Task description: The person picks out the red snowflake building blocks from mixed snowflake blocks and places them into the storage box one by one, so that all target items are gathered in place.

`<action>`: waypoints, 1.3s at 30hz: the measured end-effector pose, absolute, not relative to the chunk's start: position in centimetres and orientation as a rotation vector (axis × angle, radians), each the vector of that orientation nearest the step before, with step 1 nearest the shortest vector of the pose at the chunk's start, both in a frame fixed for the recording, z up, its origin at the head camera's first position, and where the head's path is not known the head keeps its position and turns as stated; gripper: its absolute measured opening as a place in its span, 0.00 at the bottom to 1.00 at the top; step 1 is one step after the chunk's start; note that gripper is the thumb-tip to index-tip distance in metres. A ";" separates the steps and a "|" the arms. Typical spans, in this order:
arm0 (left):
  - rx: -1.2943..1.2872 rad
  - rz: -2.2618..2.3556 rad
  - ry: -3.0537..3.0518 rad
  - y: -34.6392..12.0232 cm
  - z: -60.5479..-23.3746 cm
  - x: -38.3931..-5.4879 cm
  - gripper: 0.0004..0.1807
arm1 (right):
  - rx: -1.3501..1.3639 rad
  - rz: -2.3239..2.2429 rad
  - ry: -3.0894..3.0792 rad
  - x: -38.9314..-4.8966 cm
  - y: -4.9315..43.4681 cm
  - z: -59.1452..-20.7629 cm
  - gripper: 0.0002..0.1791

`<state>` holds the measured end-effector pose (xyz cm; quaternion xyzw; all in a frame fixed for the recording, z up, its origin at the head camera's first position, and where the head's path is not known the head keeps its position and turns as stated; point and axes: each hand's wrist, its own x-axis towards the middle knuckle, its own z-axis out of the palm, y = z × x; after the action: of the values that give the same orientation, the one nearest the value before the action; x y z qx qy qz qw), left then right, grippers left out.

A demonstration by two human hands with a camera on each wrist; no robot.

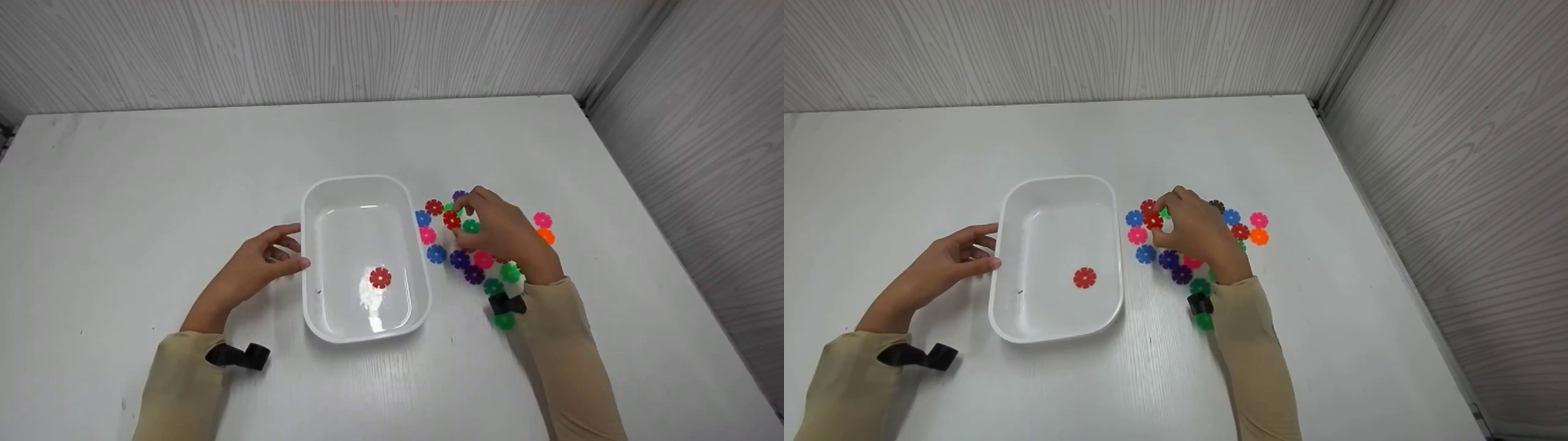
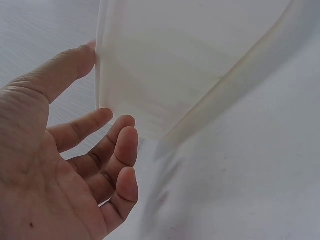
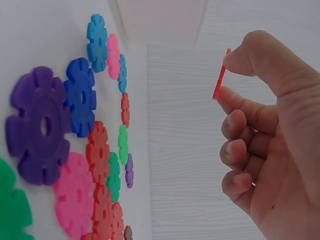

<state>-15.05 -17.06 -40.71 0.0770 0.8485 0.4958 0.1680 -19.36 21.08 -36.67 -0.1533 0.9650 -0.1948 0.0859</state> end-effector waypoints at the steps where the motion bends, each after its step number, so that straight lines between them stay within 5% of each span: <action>1: 0.221 1.409 2.414 -17.0 -40.7 -15.1 0.37 | -0.465 -0.589 2.879 -19.2 21.1 -36.5 0.23; 39: 0.226 1.419 2.399 -17.1 -40.7 -15.1 0.36 | -1.301 -0.384 2.740 -14.0 12.7 -36.1 0.21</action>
<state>-15.09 -17.15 -40.73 0.0796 0.8452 0.4997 0.1718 -14.00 12.66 -36.13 -0.4252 0.8954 -0.1254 0.0420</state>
